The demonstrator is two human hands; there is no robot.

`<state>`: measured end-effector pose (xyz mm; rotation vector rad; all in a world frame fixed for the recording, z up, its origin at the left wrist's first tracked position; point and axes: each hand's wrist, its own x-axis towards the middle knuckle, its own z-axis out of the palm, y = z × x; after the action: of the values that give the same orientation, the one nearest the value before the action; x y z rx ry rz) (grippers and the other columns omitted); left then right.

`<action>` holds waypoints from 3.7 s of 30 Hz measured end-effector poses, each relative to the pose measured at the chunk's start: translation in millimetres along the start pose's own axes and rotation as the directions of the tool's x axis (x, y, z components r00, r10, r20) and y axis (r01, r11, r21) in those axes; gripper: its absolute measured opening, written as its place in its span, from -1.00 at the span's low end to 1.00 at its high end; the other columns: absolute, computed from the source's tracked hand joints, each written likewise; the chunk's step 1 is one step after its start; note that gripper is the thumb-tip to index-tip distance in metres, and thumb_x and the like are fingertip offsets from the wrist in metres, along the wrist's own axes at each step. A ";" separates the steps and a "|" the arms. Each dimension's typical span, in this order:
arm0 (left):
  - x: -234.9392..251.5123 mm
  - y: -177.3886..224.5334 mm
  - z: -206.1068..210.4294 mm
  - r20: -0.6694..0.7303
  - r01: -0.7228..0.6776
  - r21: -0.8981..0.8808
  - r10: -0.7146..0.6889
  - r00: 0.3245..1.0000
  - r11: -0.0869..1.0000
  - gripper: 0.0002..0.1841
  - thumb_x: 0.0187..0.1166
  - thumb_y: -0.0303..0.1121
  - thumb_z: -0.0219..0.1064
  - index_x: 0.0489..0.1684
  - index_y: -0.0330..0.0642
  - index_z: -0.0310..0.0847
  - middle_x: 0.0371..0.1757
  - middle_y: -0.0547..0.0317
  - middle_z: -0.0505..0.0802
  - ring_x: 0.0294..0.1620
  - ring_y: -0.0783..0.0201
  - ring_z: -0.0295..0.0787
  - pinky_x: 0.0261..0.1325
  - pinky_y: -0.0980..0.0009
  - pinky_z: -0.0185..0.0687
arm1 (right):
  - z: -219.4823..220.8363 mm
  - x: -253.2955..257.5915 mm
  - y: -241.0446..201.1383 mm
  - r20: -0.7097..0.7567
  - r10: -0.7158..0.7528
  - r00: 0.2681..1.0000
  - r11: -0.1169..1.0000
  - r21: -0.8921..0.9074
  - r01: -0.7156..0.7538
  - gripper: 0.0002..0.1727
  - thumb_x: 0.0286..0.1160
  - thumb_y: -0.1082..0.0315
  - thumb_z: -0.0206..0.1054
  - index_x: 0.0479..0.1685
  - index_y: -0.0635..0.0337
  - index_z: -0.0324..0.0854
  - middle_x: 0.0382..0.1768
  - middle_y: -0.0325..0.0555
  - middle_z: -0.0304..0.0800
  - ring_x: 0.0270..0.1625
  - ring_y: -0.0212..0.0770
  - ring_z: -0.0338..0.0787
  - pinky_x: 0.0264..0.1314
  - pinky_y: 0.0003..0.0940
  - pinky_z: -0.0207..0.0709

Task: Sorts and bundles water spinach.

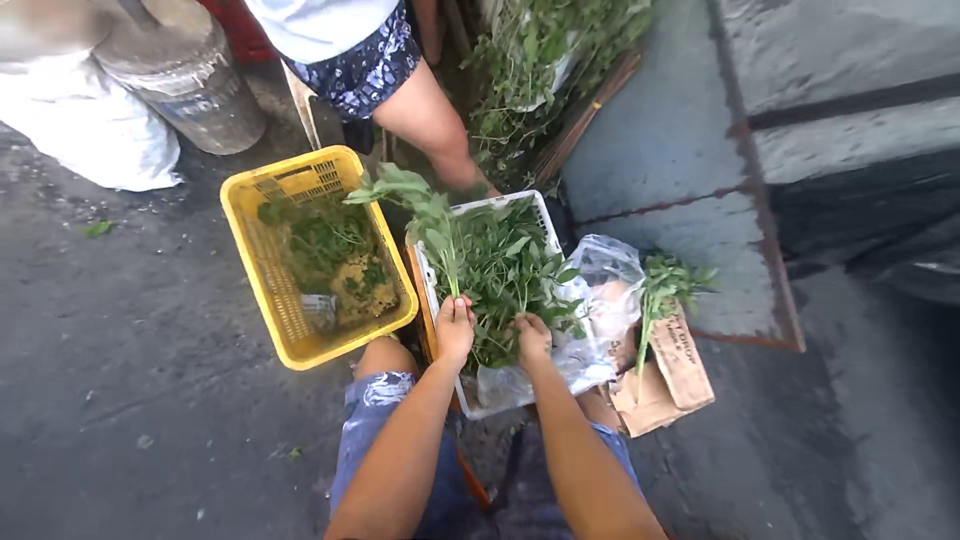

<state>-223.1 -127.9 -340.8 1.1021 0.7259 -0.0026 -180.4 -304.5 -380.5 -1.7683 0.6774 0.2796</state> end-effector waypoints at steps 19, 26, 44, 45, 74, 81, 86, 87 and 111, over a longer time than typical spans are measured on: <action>-19.3 3.8 10.2 0.134 0.053 0.021 -0.056 0.989 0.998 -0.67 0.92 -0.34 -0.09 0.15 -0.34 0.60 -0.23 0.00 0.86 -0.21 0.18 0.86 -0.01 0.21 0.82 | -24.0 -57.7 -64.0 0.259 -0.274 0.926 0.779 -0.505 0.371 -0.65 0.59 0.17 0.39 0.12 0.26 0.73 -0.06 0.05 0.85 -0.02 -0.13 0.84 0.19 -0.12 0.71; -18.2 31.4 10.1 0.308 0.281 -0.446 -0.149 0.940 0.850 -0.71 0.93 -0.22 -0.11 0.33 -0.10 0.44 0.28 -0.11 0.82 0.26 -0.09 0.82 0.23 -0.01 0.76 | -0.5 -96.2 -44.1 0.244 -0.185 0.952 0.961 -0.158 0.227 -0.77 0.65 0.26 0.35 -0.09 0.26 0.78 -0.32 -0.10 0.84 -0.33 -0.31 0.76 -0.18 -0.32 0.68; -5.7 34.5 -1.7 0.155 0.111 -0.392 -0.053 0.987 0.913 -0.73 0.93 -0.10 -0.15 0.05 0.10 0.47 -0.37 0.37 0.59 -0.50 0.41 0.52 -0.34 0.43 0.61 | 1.0 -54.8 -15.0 0.278 -0.157 0.948 0.949 -0.223 0.223 -0.72 0.47 0.28 0.53 0.00 0.29 0.74 -0.23 -0.01 0.86 -0.25 -0.20 0.83 -0.09 -0.20 0.76; -3.1 37.2 -6.1 0.114 0.088 -0.380 -0.048 0.992 0.921 -0.72 0.93 -0.11 -0.16 0.02 0.09 0.47 -0.43 0.38 0.54 -0.54 0.42 0.45 -0.39 0.46 0.54 | -0.9 -41.3 -11.7 0.156 -0.092 0.983 0.953 -0.272 0.132 -0.67 0.52 0.23 0.49 0.09 0.28 0.71 -0.13 0.06 0.85 -0.17 -0.10 0.84 -0.05 -0.09 0.75; 9.8 34.1 3.5 0.077 0.198 -0.202 -0.186 0.980 0.959 -0.68 0.93 -0.09 -0.12 -0.12 0.01 0.49 -0.63 0.41 0.39 -0.71 0.44 0.27 -0.61 0.50 0.36 | -37.8 -13.6 -46.8 0.190 -0.124 0.974 0.992 0.004 0.126 -0.76 0.68 0.17 0.37 0.12 0.09 0.74 -0.09 -0.19 0.82 -0.32 -0.37 0.65 -0.33 -0.41 0.55; -21.7 5.1 16.8 0.187 0.175 -0.078 -0.158 0.970 0.982 -0.76 0.78 -0.18 0.26 0.17 -0.10 0.60 -0.54 0.27 0.52 -0.66 0.38 0.36 -0.54 0.44 0.45 | -55.0 -21.0 -63.9 0.313 -0.354 0.881 0.935 0.143 0.324 -0.84 0.67 0.39 0.34 0.04 0.23 0.76 -0.09 -0.07 0.89 -0.11 -0.22 0.84 0.06 -0.22 0.76; -35.8 9.0 19.6 0.298 0.110 -0.162 -0.058 0.953 0.981 -0.68 0.92 -0.17 -0.07 0.17 -0.11 0.58 -0.53 0.29 0.49 -0.59 0.35 0.42 -0.41 0.41 0.52 | -44.9 -41.1 -93.2 0.245 -0.407 0.880 0.909 0.204 0.363 -0.69 0.86 0.18 0.10 0.22 0.11 0.69 -0.22 -0.16 0.78 -0.30 -0.27 0.75 -0.16 -0.28 0.73; -38.5 10.8 19.7 0.311 0.102 -0.159 -0.048 0.949 0.982 -0.66 0.93 -0.17 -0.12 0.16 -0.12 0.56 -0.50 0.27 0.52 -0.57 0.34 0.43 -0.39 0.40 0.53 | -42.1 -48.5 -101.6 0.237 -0.364 0.901 0.927 0.184 0.327 -0.67 0.88 0.15 0.06 0.28 0.05 0.67 -0.25 -0.19 0.71 -0.39 -0.31 0.63 -0.31 -0.36 0.61; -73.5 -7.5 43.5 0.259 0.154 -0.352 -0.062 0.964 0.923 -0.71 0.94 -0.26 -0.18 0.28 -0.16 0.39 -0.23 -0.01 0.80 -0.14 0.05 0.81 0.12 0.04 0.74 | 4.4 -121.0 -45.3 0.066 0.014 0.998 0.700 0.712 -0.057 -0.12 0.73 -0.44 -0.44 0.20 0.20 0.44 -0.30 0.04 0.81 -0.20 -0.03 0.86 -0.08 0.00 0.75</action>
<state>-259.3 -191.8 -296.8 0.6830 0.5367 -0.0916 -251.0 -256.4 -283.4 -0.9851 0.6609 0.0638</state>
